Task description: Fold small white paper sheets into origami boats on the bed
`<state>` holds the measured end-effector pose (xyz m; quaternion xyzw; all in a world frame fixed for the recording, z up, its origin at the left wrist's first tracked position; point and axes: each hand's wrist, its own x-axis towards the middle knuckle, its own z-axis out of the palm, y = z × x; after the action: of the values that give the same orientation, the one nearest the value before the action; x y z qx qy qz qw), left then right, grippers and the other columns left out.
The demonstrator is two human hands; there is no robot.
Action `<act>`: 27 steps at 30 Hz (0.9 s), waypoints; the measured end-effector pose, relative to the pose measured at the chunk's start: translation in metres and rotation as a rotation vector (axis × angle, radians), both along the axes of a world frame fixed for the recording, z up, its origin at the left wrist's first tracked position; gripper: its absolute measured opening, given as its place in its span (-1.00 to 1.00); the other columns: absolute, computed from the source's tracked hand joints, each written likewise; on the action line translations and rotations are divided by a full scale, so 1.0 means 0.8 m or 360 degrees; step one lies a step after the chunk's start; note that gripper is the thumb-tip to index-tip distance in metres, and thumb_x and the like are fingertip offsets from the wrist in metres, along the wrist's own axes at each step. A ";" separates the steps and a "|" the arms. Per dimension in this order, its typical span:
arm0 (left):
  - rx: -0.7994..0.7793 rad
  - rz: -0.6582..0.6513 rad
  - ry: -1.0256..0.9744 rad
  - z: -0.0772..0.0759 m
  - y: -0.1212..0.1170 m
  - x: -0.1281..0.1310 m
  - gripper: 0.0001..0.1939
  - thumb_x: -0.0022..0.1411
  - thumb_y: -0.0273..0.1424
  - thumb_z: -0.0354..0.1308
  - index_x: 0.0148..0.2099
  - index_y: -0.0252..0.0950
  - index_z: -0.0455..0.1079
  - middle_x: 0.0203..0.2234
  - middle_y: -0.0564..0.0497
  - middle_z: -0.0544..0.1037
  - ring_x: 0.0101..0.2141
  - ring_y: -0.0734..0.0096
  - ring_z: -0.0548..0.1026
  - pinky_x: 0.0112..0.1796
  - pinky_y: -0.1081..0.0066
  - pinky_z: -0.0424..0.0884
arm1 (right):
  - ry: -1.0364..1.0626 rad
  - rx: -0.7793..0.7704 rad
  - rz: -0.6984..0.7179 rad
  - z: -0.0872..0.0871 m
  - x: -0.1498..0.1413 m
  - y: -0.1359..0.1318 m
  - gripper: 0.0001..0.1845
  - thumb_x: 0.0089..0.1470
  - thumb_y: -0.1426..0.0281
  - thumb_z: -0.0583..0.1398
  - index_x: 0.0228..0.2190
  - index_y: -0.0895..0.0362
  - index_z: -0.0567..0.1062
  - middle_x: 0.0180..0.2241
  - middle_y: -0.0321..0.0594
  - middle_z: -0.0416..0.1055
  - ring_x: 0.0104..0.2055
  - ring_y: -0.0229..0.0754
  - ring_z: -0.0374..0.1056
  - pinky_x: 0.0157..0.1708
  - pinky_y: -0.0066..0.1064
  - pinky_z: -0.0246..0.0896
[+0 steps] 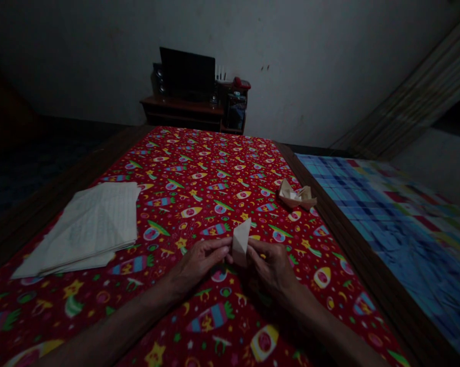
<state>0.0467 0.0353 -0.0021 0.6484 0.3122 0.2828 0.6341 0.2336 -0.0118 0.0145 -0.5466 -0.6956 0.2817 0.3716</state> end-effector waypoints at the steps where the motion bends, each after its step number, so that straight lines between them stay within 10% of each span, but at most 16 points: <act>1: -0.0019 0.0002 -0.0017 0.000 0.000 0.001 -0.60 0.23 -0.21 0.04 0.04 -0.27 0.43 -0.43 0.00 0.54 -0.39 0.35 0.40 -0.28 0.44 0.28 | 0.0000 -0.0013 -0.0019 0.000 0.000 0.000 -0.66 0.15 0.37 0.01 -0.48 0.19 0.52 -0.62 -0.34 0.27 -0.59 -0.36 0.16 -0.59 -0.58 0.00; 27: -0.0443 -0.0192 -0.0519 -0.002 -0.004 0.006 -0.65 0.17 -0.26 0.14 -0.03 -0.31 0.41 -0.16 -0.10 0.52 -0.13 0.23 0.45 -0.04 0.31 0.27 | -0.0312 0.0295 0.0193 -0.004 -0.002 -0.010 -0.73 0.20 0.40 -0.02 -0.50 0.12 0.33 -0.55 -0.29 0.30 -0.54 -0.33 0.15 -0.52 -0.52 0.03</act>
<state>0.0515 0.0319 -0.0038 0.5178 0.2021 0.2996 0.7754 0.2321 -0.0195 0.0115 -0.4919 -0.7833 0.1833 0.3331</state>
